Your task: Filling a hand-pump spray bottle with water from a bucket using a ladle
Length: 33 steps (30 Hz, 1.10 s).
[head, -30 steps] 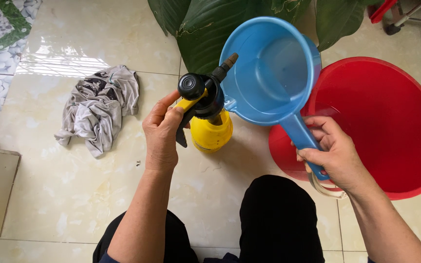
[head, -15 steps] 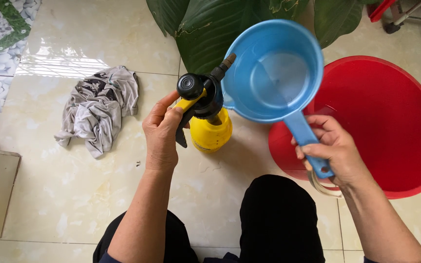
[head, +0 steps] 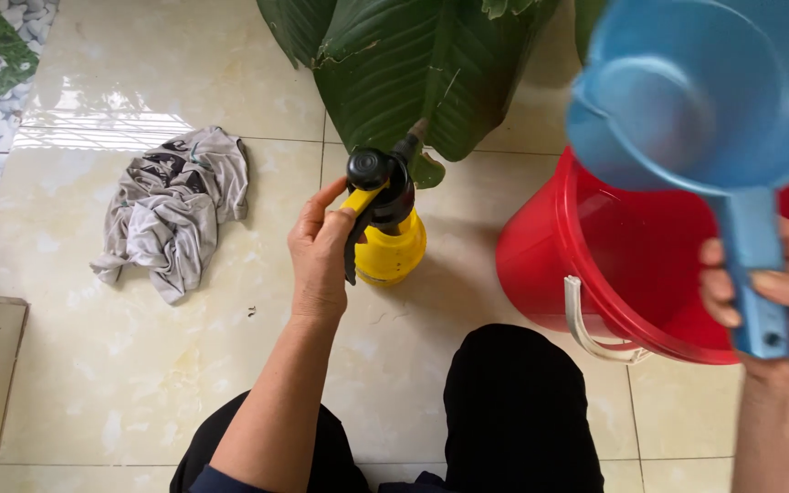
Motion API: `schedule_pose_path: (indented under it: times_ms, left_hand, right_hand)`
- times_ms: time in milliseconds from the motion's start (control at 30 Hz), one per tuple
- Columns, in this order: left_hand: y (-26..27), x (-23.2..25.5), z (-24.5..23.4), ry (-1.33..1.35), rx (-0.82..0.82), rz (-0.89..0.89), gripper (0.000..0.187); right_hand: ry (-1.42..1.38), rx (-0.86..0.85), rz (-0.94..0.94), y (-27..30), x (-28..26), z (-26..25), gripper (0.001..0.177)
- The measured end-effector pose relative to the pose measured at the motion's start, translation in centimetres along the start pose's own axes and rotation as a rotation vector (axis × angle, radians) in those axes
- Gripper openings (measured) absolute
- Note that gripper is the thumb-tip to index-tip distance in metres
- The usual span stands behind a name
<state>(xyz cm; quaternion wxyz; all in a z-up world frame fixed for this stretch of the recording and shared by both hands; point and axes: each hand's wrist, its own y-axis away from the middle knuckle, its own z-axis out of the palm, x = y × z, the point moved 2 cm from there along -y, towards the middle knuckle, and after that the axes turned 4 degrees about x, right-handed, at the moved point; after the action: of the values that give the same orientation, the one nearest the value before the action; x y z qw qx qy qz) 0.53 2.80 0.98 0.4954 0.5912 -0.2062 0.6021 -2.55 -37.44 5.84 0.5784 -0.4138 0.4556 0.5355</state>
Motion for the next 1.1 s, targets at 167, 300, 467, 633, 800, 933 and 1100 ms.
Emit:
schedule_pose_path:
  times_ms: [167, 300, 467, 633, 800, 933, 1100]
  left_hand:
    - [-0.5, -1.9, 0.8, 0.037, 0.013, -0.052, 0.045]
    - [-0.7, -3.4, 1.0, 0.046, 0.049, -0.106, 0.046]
    - [0.2, -3.0, 1.0, -0.161, 0.072, -0.114, 0.057]
    - [1.1, -2.9, 1.0, -0.386, 0.054, -0.205, 0.058]
    - [1.3, -2.8, 0.8, -0.492, 0.017, -0.186, 0.062]
    - [1.3, -3.7, 0.8, -0.539, -0.005, -0.118, 0.057]
    - [0.1, -4.9, 0.5, -0.801, -0.089, -0.009, 0.068]
  right_hand:
    - [0.260, 0.123, 0.027, 1.8, 2.1, -8.4, 0.049]
    - [0.396, 0.290, 0.189, 2.6, 6.2, -14.8, 0.036]
    - [0.571, 0.485, 0.387, 2.0, 4.7, -9.8, 0.036]
    - [0.662, 0.431, 0.529, 0.5, 3.5, -8.2, 0.042]
    - [0.906, 0.378, 0.623, -1.3, 3.4, -5.8, 0.025]
    - [1.133, 0.339, 0.592, -2.6, 4.4, -7.1, 0.025]
    - [1.787, 0.170, -0.163, -3.2, 1.8, 0.3, 0.041]
